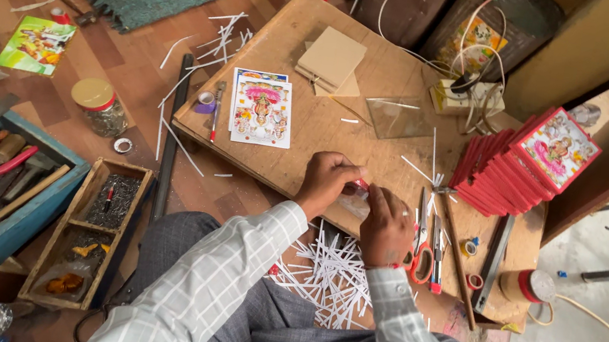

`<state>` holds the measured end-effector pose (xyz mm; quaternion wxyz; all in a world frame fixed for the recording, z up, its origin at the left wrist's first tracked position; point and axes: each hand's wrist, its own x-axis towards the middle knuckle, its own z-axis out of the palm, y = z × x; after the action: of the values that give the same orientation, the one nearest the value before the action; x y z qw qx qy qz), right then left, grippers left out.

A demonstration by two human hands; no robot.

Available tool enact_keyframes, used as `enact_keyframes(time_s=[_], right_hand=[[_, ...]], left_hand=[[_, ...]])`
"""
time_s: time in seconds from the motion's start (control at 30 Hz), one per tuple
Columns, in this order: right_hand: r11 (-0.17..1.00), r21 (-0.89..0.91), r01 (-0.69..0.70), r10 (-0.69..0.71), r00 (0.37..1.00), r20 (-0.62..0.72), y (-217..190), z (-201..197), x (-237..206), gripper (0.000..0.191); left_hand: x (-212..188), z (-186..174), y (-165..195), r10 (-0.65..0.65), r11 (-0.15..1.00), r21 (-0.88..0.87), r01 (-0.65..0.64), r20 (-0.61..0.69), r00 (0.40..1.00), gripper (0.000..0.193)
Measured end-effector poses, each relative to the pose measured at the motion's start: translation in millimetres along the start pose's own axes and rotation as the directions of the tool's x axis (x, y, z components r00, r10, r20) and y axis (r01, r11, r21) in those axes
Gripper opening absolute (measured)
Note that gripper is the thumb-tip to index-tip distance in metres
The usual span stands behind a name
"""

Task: The person assembles small cards by applying red tape to the edges of printed images, folding the tape over, and trimming excess with scissors. They handle printed images, cardboard pieces, and tape, stacking finished cards on the table.

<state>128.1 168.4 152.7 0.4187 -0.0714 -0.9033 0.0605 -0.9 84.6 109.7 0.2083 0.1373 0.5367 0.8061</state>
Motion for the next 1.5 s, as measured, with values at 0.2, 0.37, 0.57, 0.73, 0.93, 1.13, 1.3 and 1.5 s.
enact_keyframes(time_s=[0.2, 0.37, 0.57, 0.73, 0.93, 1.13, 1.3, 1.5], right_hand=[[0.975, 0.173, -0.139, 0.100, 0.972, 0.214, 25.4, 0.2, 11.5, 0.017], [0.981, 0.134, -0.140, 0.092, 0.944, 0.316, 27.9, -6.5, 15.5, 0.017], [0.993, 0.056, 0.104, -0.117, 0.933, 0.342, 53.0, -26.9, 17.1, 0.011], [0.996, 0.056, 0.074, -0.091, 0.906, 0.414, 81.4, -20.9, 5.0, 0.015], [0.990, 0.098, 0.099, -0.135, 0.861, 0.491, 104.1, -16.9, -3.9, 0.022], [0.998, 0.043, 0.054, -0.067, 0.898, 0.434, 84.0, -32.0, 0.9, 0.006], [0.955, 0.088, -0.283, 0.245, 0.922, 0.300, 76.9, -36.8, -12.9, 0.012], [-0.040, 0.636, -0.770, 0.806, 0.352, 0.476, 58.9, 17.9, -77.2, 0.017]], left_hand=[[-29.9, -3.7, 27.2, 0.574, 0.579, 0.548, -0.603, 0.252, 0.779, 0.030], [-23.8, -8.9, 38.2, 0.510, 0.324, 0.634, -0.703, 0.509, 0.694, 0.017], [-6.1, -17.4, 36.6, 0.429, 0.429, 0.622, -0.655, 0.498, 0.754, 0.010], [0.9, -18.3, 23.1, 0.344, 0.642, 0.548, -0.536, 0.419, 0.840, 0.012], [3.4, -16.9, 8.5, 0.328, 0.733, 0.503, -0.459, 0.330, 0.885, 0.013], [0.6, -6.3, 16.4, 0.281, 0.759, 0.524, -0.387, 0.272, 0.920, 0.017], [-0.8, 24.3, 26.2, 0.452, 0.700, 0.513, -0.497, 0.219, 0.864, 0.022], [-55.0, 45.8, -8.4, 0.367, 0.611, 0.678, -0.408, 0.214, 0.905, 0.023]])
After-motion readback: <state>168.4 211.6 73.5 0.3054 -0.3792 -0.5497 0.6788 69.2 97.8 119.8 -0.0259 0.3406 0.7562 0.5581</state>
